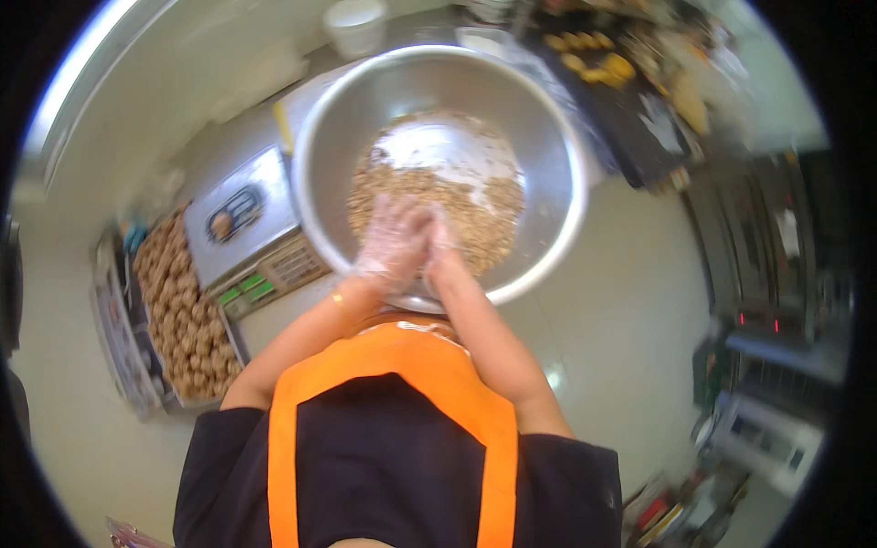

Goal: The person scoops a crumbly mixture from a large metal bowl, rolls it into a ball between gloved hands, and places it on a digital scale. After weighing, the ball is moved to a tray filled with similar balls. This process is repeated continuously.

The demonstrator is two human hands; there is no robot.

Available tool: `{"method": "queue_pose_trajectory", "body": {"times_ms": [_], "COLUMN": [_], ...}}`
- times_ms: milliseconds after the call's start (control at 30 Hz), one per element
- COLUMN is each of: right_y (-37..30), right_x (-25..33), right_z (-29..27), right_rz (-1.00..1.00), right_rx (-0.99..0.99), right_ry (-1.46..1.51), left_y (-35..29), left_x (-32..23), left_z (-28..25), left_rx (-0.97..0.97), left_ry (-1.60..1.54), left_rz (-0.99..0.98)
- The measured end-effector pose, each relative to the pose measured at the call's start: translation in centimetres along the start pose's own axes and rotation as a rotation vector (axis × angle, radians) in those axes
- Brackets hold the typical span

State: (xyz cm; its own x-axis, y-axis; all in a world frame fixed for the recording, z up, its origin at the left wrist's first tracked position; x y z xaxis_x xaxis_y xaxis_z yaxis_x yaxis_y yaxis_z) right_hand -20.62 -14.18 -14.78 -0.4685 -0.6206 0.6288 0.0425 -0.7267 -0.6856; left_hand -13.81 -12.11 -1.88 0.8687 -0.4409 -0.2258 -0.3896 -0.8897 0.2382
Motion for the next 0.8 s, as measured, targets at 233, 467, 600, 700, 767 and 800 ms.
{"method": "queue_pose_trajectory", "body": {"times_ms": [233, 467, 600, 700, 767, 800], "right_y": [0.7, -2.1, 0.9, 0.5, 2.4, 3.5], "right_x": [1.1, 1.7, 2.9, 3.1, 1.6, 0.9], "right_z": [0.3, 5.4, 3.8, 5.1, 3.6, 3.2], "right_rz": [0.040, 0.191, -0.305, -0.588, -0.569, -0.559], "right_rx": [0.206, 0.563, 0.371, 0.228, 0.317, 0.383], "right_ry": [0.077, -0.081, -1.133, -1.962, -1.792, -1.706], "left_y": [0.9, -1.6, -4.0, -11.0, -12.1, -13.4], "left_x": [-0.4, 7.7, 18.4, 28.1, 30.6, 32.0], "left_z": [-2.3, -8.7, -13.8, -12.0, -11.4, -11.4], "left_rx": [-0.002, -0.321, -0.195, -0.244, -0.030, 0.079], "left_ry": [-0.164, -0.317, -0.105, 0.374, 0.366, 0.369], "left_rz": [-0.062, -0.309, -0.680, -0.870, -0.981, -1.051]}}
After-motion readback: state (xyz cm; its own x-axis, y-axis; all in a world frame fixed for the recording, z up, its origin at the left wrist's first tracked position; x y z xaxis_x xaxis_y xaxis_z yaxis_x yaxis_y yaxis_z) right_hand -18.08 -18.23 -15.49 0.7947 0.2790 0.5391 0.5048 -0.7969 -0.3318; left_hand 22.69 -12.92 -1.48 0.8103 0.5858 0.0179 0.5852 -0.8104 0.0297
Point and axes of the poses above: each hand's wrist, its own y-axis towards the middle knuckle, its own z-axis out of the palm, x = y × z, the point moved 10 cm from there along y, towards the middle knuckle, and after that the axes turned 2 degrees about -z, right-handed, at the moved point
